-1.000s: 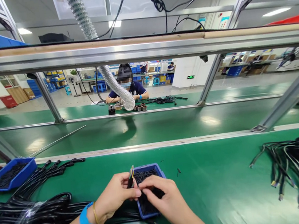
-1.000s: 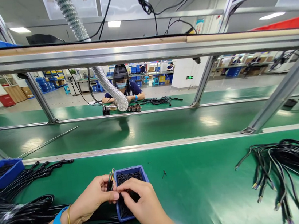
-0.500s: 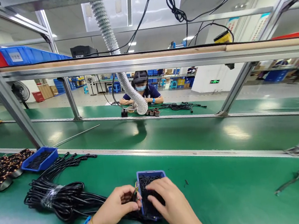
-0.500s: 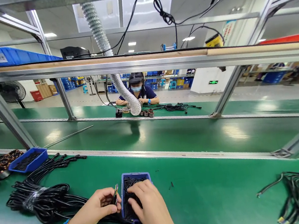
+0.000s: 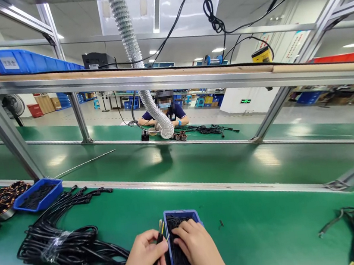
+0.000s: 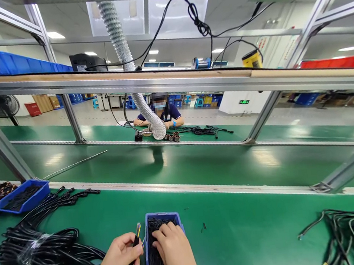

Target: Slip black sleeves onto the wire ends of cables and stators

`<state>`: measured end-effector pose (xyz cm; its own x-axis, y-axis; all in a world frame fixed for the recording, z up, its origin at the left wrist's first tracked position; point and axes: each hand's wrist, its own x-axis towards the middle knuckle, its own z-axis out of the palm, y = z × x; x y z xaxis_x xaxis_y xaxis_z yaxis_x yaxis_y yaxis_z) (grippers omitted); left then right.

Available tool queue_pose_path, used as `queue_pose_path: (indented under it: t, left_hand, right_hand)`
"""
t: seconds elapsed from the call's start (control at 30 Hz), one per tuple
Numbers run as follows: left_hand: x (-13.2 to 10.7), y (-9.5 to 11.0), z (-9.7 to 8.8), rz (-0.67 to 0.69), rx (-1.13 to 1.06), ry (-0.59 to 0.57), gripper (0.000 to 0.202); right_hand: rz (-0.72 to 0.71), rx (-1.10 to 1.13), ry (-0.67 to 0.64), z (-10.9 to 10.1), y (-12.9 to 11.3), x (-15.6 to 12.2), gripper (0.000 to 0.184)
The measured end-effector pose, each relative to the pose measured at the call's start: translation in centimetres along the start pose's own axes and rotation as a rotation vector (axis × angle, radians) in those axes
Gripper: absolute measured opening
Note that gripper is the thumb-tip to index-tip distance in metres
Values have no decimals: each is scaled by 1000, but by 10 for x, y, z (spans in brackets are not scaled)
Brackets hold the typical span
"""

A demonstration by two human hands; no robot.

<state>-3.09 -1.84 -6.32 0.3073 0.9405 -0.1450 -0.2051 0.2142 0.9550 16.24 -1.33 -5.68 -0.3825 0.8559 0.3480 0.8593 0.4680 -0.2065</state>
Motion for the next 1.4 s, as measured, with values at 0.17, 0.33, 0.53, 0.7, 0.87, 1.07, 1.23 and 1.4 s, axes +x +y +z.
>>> queue_pose_path:
  t: [0.17, 0.33, 0.53, 0.7, 0.87, 1.07, 1.23, 1.4]
  left_hand:
    - [-2, -4, 2, -35, -45, 0, 53]
    - [-3, 2, 13, -30, -59, 77, 48]
    - [-10, 15, 21, 25, 45, 49, 51]
    - [-13, 13, 18, 37, 60, 38, 53]
    - [-13, 10, 16, 37, 62, 27, 51]
    - [-14, 12, 16, 34, 67, -7, 49]
    - [-14, 13, 16, 29, 56, -6, 48]
    - [-15, 15, 16, 20, 47, 13, 49]
  right_hand:
    - [21, 82, 5, 2, 4, -1, 19]
    - [7, 236, 52, -15, -1, 0, 23]
    - [-72, 534, 129, -30, -11, -2, 18]
    - [24, 632, 233, -34, -11, -5, 15]
    - [60, 681, 200, -34, -13, -5, 17]
    - [75, 703, 171, -34, -15, -5, 19]
    - [77, 712, 143, -37, -16, -5, 21]
    - [60, 692, 103, -35, -16, -6, 22]
